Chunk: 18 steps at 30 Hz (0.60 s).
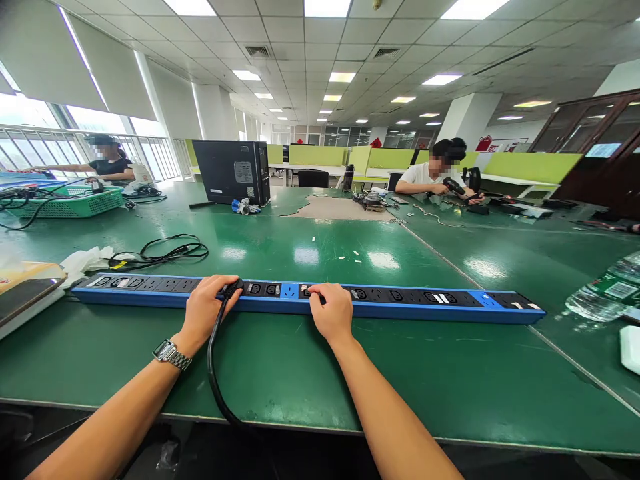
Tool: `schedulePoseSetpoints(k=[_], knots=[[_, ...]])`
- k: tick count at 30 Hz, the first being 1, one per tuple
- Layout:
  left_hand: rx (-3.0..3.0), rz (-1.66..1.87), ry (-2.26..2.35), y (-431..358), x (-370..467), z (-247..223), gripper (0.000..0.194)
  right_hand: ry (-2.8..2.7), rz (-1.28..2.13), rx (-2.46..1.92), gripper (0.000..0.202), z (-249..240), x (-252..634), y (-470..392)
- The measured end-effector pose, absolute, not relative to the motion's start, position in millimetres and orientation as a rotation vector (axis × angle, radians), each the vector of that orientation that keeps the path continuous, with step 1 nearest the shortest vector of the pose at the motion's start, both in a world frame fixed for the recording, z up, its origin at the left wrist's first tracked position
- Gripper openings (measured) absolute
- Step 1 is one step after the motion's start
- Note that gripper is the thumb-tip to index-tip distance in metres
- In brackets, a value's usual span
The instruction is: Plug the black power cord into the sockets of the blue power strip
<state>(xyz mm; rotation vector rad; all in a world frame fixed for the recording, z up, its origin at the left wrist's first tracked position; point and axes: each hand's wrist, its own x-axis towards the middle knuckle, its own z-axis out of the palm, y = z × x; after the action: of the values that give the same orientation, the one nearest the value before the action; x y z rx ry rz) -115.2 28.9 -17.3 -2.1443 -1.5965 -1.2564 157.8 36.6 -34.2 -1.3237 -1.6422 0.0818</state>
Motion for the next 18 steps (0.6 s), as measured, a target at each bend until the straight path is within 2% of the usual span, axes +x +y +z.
schedulePoseSetpoints(k=[8,18], knots=[[-2.162,-1.170,-1.616,27.1,-112.6,-16.1,0.020,-1.637,0.070,-1.329,0.025,-35.3,157.4,36.2],[-2.077,-1.185,-1.669,33.5,-113.6,-27.3,0.030,-1.635,0.073,-1.325,0.024,-35.7,157.5,37.1]])
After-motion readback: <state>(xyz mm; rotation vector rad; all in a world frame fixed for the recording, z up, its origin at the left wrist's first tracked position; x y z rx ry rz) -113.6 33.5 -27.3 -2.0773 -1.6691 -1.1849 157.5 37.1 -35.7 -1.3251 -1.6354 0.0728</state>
